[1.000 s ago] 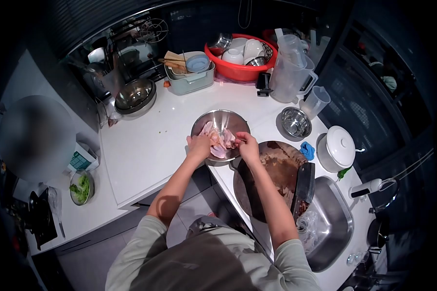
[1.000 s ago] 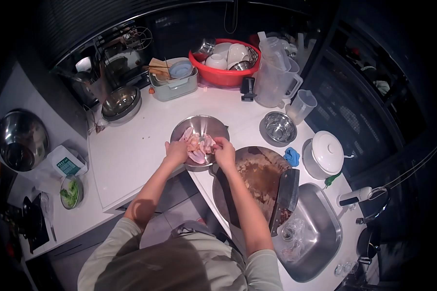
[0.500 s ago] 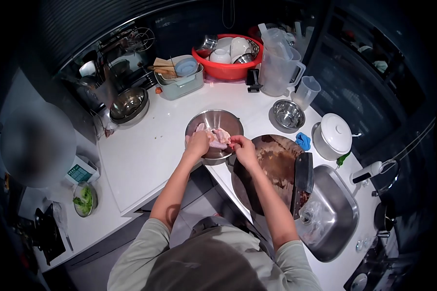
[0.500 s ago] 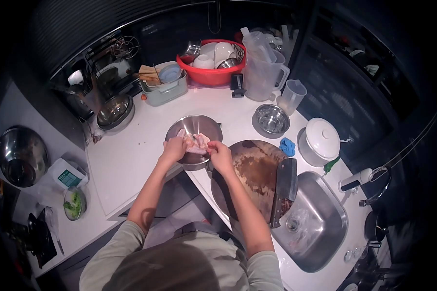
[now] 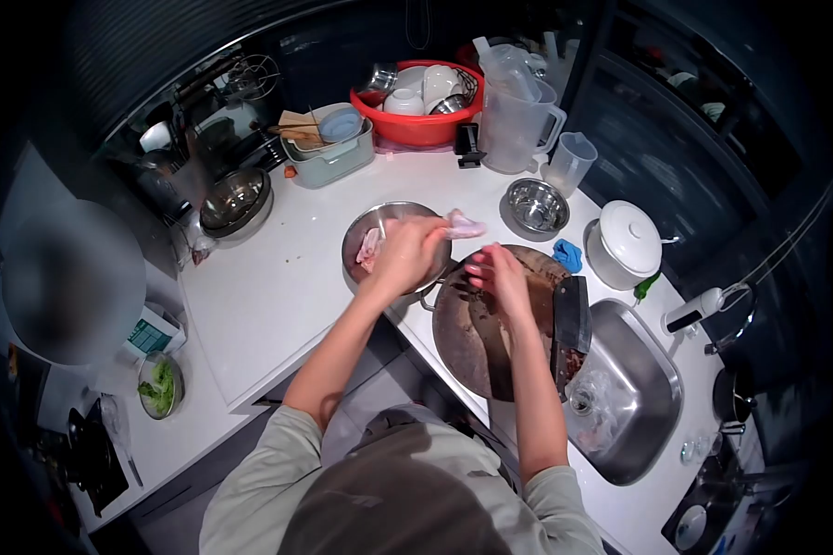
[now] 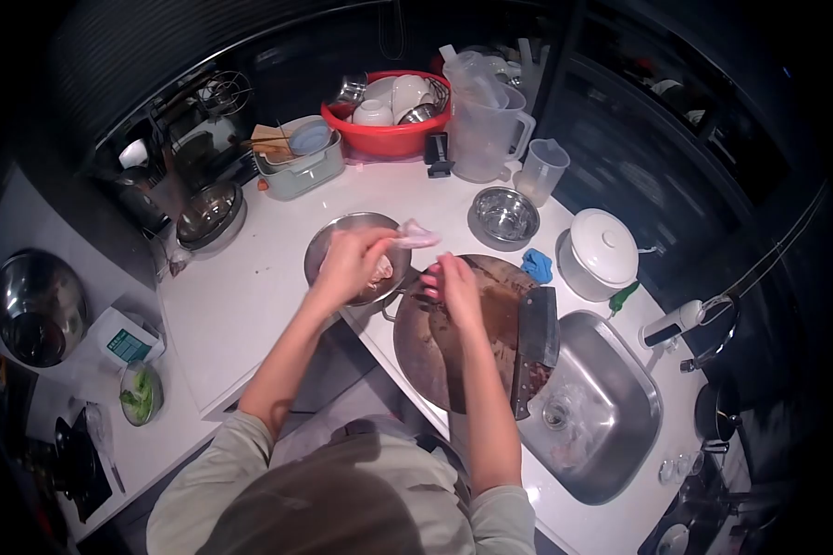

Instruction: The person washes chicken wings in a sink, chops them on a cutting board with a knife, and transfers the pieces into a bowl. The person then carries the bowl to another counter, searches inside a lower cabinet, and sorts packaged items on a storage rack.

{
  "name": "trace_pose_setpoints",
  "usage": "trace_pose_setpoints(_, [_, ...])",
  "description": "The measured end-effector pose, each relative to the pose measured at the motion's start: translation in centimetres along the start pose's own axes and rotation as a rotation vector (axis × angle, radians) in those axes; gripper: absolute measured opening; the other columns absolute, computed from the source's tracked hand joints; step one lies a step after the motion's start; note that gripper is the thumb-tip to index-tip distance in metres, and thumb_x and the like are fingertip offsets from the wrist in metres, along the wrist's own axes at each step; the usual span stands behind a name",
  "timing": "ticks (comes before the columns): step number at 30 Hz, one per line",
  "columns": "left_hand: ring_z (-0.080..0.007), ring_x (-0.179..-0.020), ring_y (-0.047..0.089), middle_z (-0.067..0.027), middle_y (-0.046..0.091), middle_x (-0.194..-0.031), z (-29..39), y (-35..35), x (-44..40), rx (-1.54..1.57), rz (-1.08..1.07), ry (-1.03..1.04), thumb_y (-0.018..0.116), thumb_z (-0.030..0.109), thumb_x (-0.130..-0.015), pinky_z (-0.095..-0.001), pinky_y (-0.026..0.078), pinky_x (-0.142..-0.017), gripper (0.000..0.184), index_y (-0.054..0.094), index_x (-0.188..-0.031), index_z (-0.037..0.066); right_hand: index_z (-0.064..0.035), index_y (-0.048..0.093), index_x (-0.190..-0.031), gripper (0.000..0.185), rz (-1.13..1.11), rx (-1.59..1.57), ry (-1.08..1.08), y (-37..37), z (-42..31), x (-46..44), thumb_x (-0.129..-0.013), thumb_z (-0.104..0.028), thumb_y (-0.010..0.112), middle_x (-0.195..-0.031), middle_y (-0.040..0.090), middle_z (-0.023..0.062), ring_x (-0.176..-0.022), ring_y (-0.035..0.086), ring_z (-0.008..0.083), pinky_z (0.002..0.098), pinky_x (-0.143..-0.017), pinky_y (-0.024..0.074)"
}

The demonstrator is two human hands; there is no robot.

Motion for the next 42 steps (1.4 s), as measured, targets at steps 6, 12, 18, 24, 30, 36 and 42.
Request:
trace_pose_setpoints(6, [-0.0315, -0.078, 0.064, -0.0164, 0.068, -0.082, 0.9, 11.4, 2.2, 0.229, -0.028, 0.036, 0.059, 0.013, -0.087, -0.0398, 0.048, -0.071, 0.017, 0.069, -0.097, 0.003, 0.0029, 0.058, -0.102, 0.031, 0.391, 1.112, -0.302, -11.0, 0.2, 7.0, -0.083, -0.021, 0.068, -0.094, 0.060, 0.0211, -0.081, 0.061, 0.0372, 0.0410, -0.072, 0.0491])
trace_pose_setpoints(12, [-0.0264, -0.084, 0.062, -0.0102, 0.068, -0.087, 0.3, 19.6, 7.0, 0.330, -0.115, 0.030, 0.060, 0.015, -0.087, -0.0376, 0.042, -0.080, 0.019, 0.069, -0.101, 0.005, -0.0006, 0.045, -0.117, 0.059, 0.483, 1.435, -0.080, -14.0, 3.4, 13.5, -0.069, -0.012, 0.077, -0.104, 0.051, 0.0278, -0.095, 0.055, 0.0449, 0.0484, -0.083, 0.0460])
trace_pose_setpoints(18, [-0.0227, -0.086, 0.060, -0.0081, 0.068, -0.088, -1.6, 20.5, 8.9, 0.277, -0.190, -0.067, 0.067, 0.017, -0.082, -0.0368, 0.037, -0.081, 0.021, 0.070, -0.100, 0.007, -0.0035, 0.043, -0.131, 0.064, 0.686, 1.315, -0.005, -14.7, 1.6, 14.6, -0.071, -0.005, 0.064, -0.101, 0.058, 0.0294, -0.089, 0.061, 0.0474, 0.0510, -0.078, 0.0503])
trace_pose_setpoints(24, [-0.0241, -0.088, 0.057, -0.0074, 0.065, -0.085, -1.1, 20.4, 9.1, 0.121, -0.133, -0.041, 0.069, 0.016, -0.078, -0.0372, 0.037, -0.079, 0.022, 0.072, -0.099, 0.008, -0.0001, 0.059, -0.116, 0.040, 0.672, 1.138, -0.138, -15.5, -1.4, 17.1, -0.080, -0.017, 0.065, -0.077, 0.064, 0.0271, -0.075, 0.065, 0.0417, 0.0477, -0.069, 0.0510])
trace_pose_setpoints(30, [-0.0253, -0.089, 0.056, -0.0085, 0.063, -0.087, -1.5, 20.2, 8.6, 0.070, -0.134, -0.009, 0.069, 0.014, -0.077, -0.0377, 0.038, -0.079, 0.020, 0.072, -0.095, 0.006, -0.0037, 0.060, -0.105, 0.027, 0.477, 1.199, -0.205, -9.8, -0.2, 15.0, -0.089, -0.025, 0.060, -0.067, 0.063, 0.0237, -0.065, 0.064, 0.0414, 0.0507, -0.060, 0.0508])
trace_pose_setpoints(36, [-0.0300, -0.089, 0.056, -0.0117, 0.062, -0.088, -1.3, 20.1, 8.5, 0.120, -0.168, 0.000, 0.067, 0.010, -0.076, -0.0398, 0.042, -0.080, 0.019, 0.069, -0.093, 0.001, 0.0014, 0.052, -0.108, 0.029, 0.434, 1.308, -0.146, -7.2, 1.7, 13.5, -0.091, -0.022, 0.054, -0.066, 0.062, 0.0251, -0.062, 0.063, 0.0440, 0.0531, -0.056, 0.0510])
trace_pose_setpoints(42, [-0.0336, -0.089, 0.055, -0.0147, 0.060, -0.089, -1.1, 20.2, 8.4, 0.158, -0.187, 0.014, 0.065, 0.006, -0.076, -0.0419, 0.045, -0.081, 0.018, 0.067, -0.092, -0.001, 0.0019, 0.050, -0.107, 0.028, 0.403, 1.304, -0.071, -6.7, 1.8, 13.3, -0.092, -0.021, 0.053, -0.066, 0.062, 0.0270, -0.063, 0.063, 0.0446, 0.0542, -0.057, 0.0508])
Point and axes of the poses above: each hand's wrist, its own x-axis away from the middle knuckle, its own y-axis out of the palm, z = x × y, the point moved 3 cm from there along -x, towards the middle knuckle
